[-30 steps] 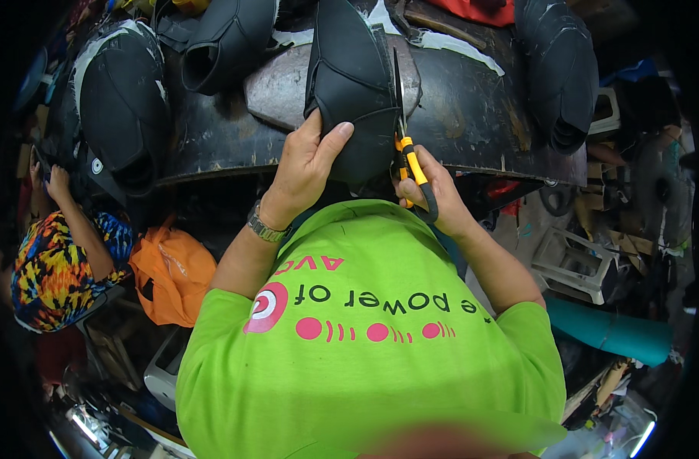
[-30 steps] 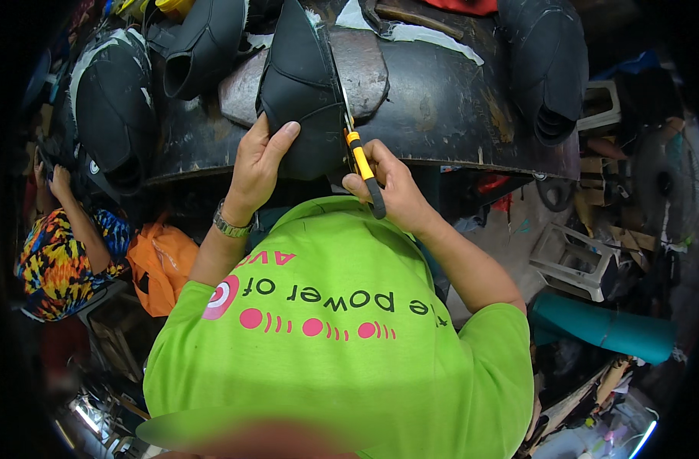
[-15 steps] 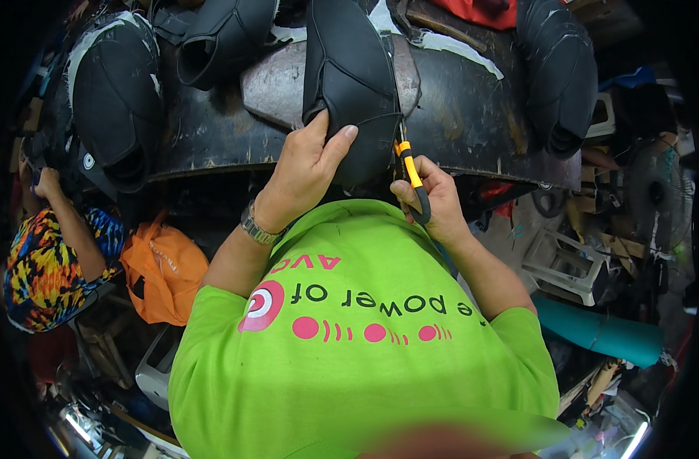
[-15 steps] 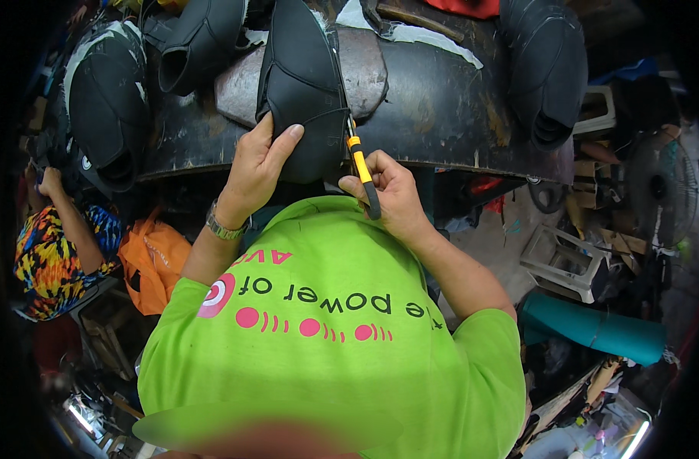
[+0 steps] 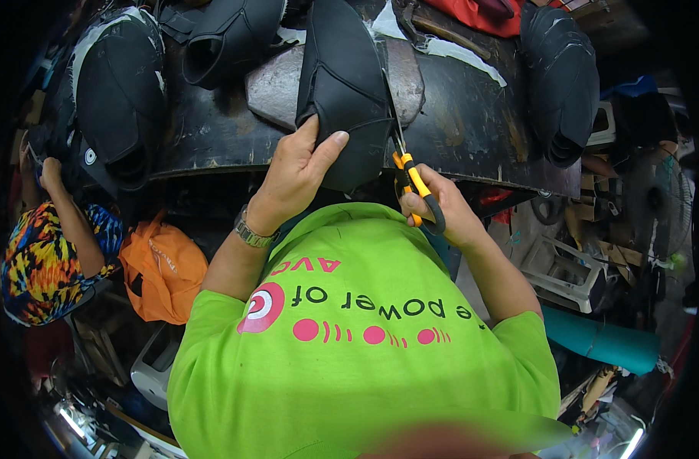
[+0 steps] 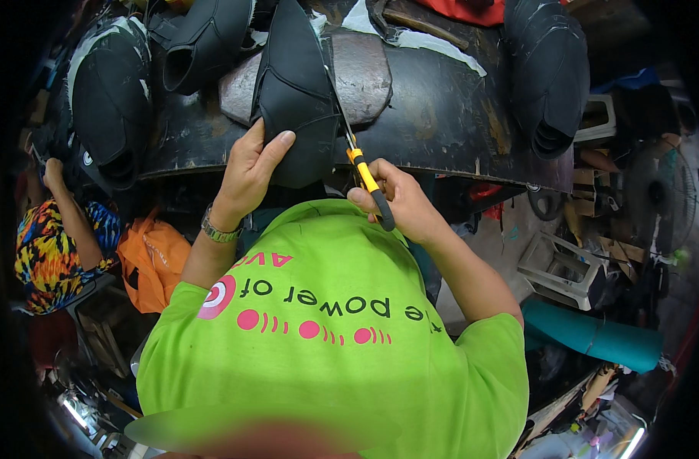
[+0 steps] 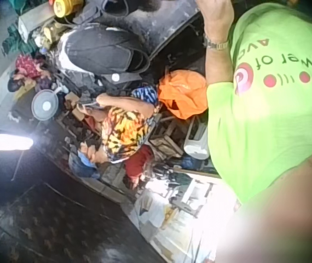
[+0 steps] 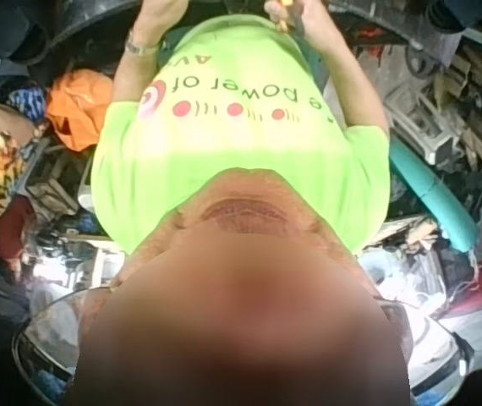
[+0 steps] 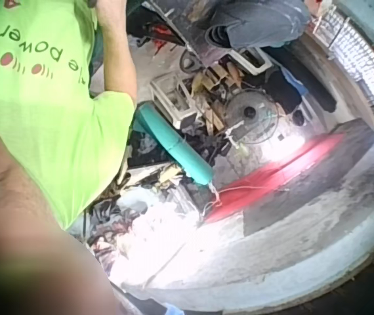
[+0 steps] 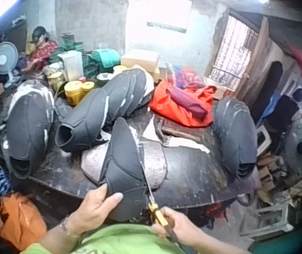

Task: The person uses shears to cut black rubber pieces on a cluttered workbench. They pick up a piece, trim its edges, and place it down, repeating the process with additional pieces.

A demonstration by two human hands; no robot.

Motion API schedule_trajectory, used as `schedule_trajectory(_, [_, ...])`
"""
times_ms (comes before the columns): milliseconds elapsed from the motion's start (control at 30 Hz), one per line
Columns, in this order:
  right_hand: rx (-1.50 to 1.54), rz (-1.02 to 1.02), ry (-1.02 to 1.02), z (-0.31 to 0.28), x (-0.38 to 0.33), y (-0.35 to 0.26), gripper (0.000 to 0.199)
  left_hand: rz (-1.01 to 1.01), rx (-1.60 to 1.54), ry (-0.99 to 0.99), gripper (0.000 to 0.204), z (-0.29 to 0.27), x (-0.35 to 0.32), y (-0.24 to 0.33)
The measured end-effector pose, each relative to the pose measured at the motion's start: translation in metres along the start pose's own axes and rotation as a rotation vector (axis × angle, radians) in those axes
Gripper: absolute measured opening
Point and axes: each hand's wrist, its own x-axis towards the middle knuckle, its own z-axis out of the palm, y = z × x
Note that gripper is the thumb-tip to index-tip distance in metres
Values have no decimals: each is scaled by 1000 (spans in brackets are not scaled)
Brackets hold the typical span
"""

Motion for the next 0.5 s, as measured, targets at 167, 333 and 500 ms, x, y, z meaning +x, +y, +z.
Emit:
schedule_trajectory(167, [68,-106,39,5,17,2,36,-46,106,-94,33,1,-2,0])
schedule_trajectory(333, [114,-146,41,10,20,7,37,-80,95,-117,33,-2,-1,4])
schedule_trajectory(500, [105,-227,103,15,22,9,37,-73,118,-102,33,-3,0,4])
